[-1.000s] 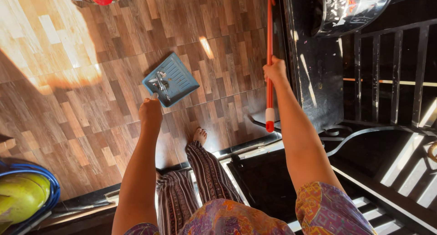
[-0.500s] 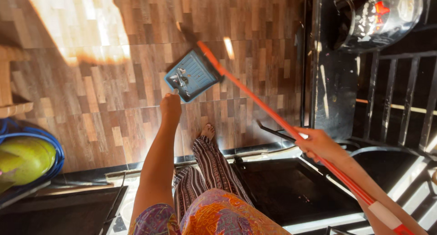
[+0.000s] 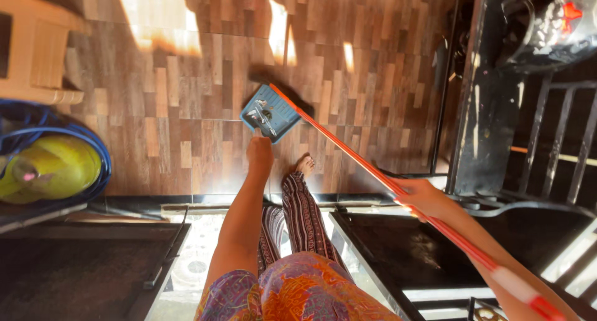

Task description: The person sweeps dust and debris from a tiled floor into a dustpan using a broom, maneuvering around a scooter, helmets, and a shoe rack.

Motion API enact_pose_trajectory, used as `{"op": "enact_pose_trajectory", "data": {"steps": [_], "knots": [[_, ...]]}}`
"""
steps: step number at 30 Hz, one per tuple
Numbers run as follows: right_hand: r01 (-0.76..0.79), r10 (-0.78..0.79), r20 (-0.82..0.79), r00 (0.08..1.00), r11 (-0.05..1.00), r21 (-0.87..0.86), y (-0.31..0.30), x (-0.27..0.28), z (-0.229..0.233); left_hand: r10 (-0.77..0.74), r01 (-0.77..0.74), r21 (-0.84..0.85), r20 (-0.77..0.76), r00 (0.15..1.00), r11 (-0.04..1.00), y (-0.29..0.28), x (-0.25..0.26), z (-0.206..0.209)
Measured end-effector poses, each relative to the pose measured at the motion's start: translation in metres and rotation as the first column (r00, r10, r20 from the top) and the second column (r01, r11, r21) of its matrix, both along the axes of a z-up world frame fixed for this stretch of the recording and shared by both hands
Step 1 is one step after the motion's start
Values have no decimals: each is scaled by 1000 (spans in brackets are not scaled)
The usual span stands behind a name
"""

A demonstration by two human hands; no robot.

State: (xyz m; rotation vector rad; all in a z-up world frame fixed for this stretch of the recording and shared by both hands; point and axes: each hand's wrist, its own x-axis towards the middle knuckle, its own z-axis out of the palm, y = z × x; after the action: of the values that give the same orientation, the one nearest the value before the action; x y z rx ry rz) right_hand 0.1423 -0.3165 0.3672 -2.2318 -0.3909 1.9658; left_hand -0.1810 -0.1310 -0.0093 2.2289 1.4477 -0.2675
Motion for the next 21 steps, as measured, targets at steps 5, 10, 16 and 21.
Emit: {"op": "enact_pose_trajectory", "data": {"steps": [5,10,16,21], "knots": [[26,-31,79,996,998,55,41,6,39,126,-124,-38,44,991,992,-18,-68,22],[-242,141,380,914,942,234,139,-10,-77,274,-272,-91,16,961,958,-38,-160,49],[-263,48,353,934,762,592,243,-118,-286,438,-449,-158,-103,893,879,-75,-261,77],[-466,223,485,846,751,468,248,-259,-322,452,-503,-188,-255,855,844,-95,-315,102]]}}
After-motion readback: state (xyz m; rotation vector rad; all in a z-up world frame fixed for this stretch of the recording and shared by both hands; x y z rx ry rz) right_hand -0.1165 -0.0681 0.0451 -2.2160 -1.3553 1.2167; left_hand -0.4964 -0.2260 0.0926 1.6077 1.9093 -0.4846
